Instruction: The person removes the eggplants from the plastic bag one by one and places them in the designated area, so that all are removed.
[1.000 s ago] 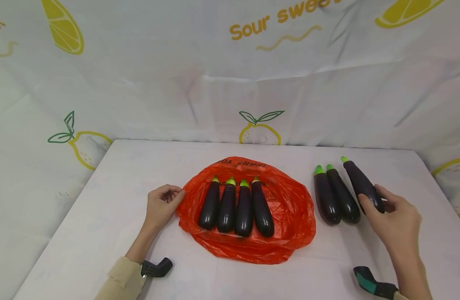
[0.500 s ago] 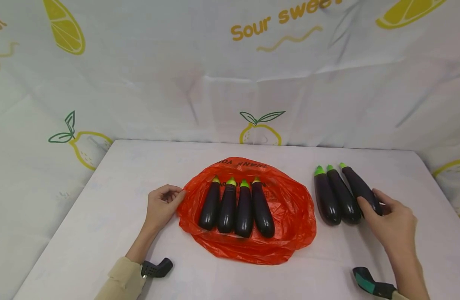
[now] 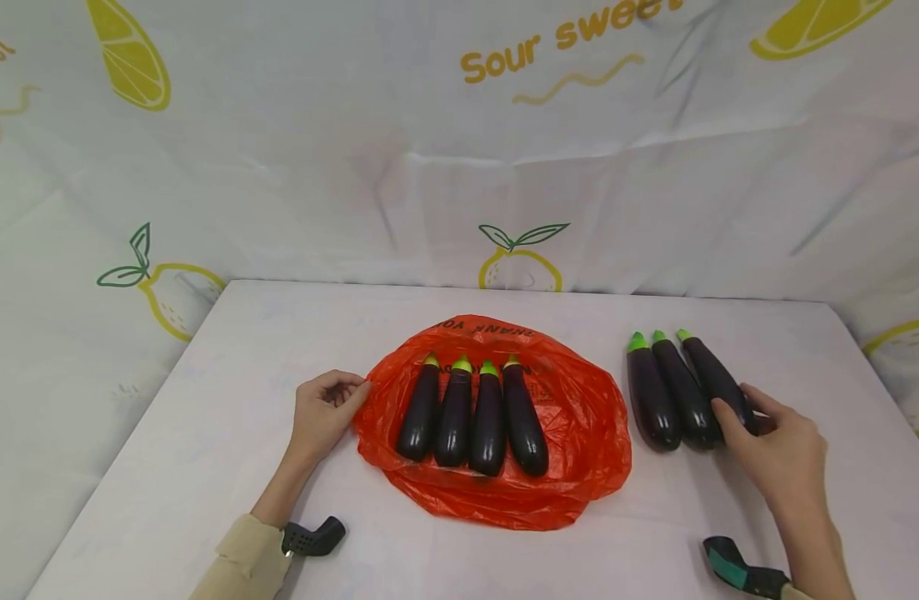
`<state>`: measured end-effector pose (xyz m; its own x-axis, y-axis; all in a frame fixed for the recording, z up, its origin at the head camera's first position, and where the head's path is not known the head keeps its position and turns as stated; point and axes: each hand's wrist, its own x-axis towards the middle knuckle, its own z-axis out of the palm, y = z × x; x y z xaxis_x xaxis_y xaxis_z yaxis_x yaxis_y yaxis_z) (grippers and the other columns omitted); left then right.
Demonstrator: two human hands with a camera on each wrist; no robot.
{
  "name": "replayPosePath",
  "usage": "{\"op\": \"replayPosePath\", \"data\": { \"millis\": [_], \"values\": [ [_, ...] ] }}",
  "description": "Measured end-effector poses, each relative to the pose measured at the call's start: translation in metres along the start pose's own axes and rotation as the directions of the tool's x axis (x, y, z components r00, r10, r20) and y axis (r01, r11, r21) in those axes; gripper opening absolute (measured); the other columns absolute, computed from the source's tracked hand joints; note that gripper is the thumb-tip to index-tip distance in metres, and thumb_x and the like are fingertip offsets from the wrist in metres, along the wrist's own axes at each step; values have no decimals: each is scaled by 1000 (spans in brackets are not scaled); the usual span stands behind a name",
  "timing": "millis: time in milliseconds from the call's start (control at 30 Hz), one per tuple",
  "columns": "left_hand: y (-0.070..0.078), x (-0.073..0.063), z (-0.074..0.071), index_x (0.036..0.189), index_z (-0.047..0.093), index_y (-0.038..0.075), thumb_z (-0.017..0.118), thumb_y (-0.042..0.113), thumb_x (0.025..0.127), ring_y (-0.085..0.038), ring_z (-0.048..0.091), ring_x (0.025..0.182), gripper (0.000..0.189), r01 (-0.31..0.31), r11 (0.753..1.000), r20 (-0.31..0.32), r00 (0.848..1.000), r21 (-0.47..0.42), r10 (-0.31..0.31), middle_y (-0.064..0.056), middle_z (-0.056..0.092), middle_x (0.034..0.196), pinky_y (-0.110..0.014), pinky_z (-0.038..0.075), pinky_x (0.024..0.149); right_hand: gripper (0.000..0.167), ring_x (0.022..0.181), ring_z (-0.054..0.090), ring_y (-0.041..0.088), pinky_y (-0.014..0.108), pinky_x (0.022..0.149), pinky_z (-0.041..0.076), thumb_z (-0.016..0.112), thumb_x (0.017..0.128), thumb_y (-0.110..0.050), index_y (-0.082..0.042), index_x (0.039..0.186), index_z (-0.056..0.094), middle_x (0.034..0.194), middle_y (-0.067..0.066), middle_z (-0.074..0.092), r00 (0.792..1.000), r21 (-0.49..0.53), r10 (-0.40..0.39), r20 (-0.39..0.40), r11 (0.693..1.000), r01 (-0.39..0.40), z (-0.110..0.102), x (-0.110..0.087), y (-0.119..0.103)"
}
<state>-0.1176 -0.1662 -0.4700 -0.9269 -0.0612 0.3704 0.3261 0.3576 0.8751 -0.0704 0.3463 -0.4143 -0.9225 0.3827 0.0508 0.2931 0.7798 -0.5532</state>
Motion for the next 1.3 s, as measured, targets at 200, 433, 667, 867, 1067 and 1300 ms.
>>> {"op": "replayPosePath", "data": {
  "millis": [200,433,667,867,1067,1300],
  "values": [
    [1,0,-1,86,76,0,77,4,86,-6,49,63,4,-11,1000,6,1000,-16,11,-9,65,70,-15,39,59,62,65,37,-17,12,47,38,62,99,-32,13,141,50,128,44,56,1000,-4,13,16,1000,-13,-2,0,1],
    [1,0,0,84,75,-3,77,2,85,-5,48,63,6,9,1000,-3,1000,-7,-9,-12,65,69,-15,38,59,63,64,40,-15,9,49,36,63,99,-31,11,143,49,128,43,57,1000,7,17,0,1000,-17,-1,0,2],
    [15,0,1,82,72,-8,73,-4,84,-3,46,62,5,29,1000,-7,1000,2,-29,-19,63,68,-14,36,59,63,117,54,62,5,59,25,62,99,-31,5,147,47,135,43,53,998,44,52,-26,998,-50,-1,-1,2],
    [34,0,-1,82,71,-10,72,-4,85,-2,45,62,7,3,1000,-11,1000,-16,-3,-19,62,67,-15,37,59,53,124,60,43,5,94,34,64,97,-23,-1,144,55,141,36,53,990,66,50,-134,997,-42,0,-9,-9],
    [9,0,1,82,73,-6,75,-1,84,-2,45,62,6,9,1000,-16,1000,-2,-9,-15,63,67,-14,36,58,49,91,26,-30,1,106,30,69,95,-21,-4,140,61,139,12,66,979,137,18,-202,990,10,-3,-16,-30],
    [29,0,-1,82,72,-9,72,-5,85,-2,45,62,5,-6,1000,-6,1000,-13,6,-20,62,67,-14,37,59,51,96,35,-26,-1,101,33,72,94,-25,-9,141,62,140,-8,65,978,177,-19,-206,983,56,-6,-21,-48]
  ]
}}
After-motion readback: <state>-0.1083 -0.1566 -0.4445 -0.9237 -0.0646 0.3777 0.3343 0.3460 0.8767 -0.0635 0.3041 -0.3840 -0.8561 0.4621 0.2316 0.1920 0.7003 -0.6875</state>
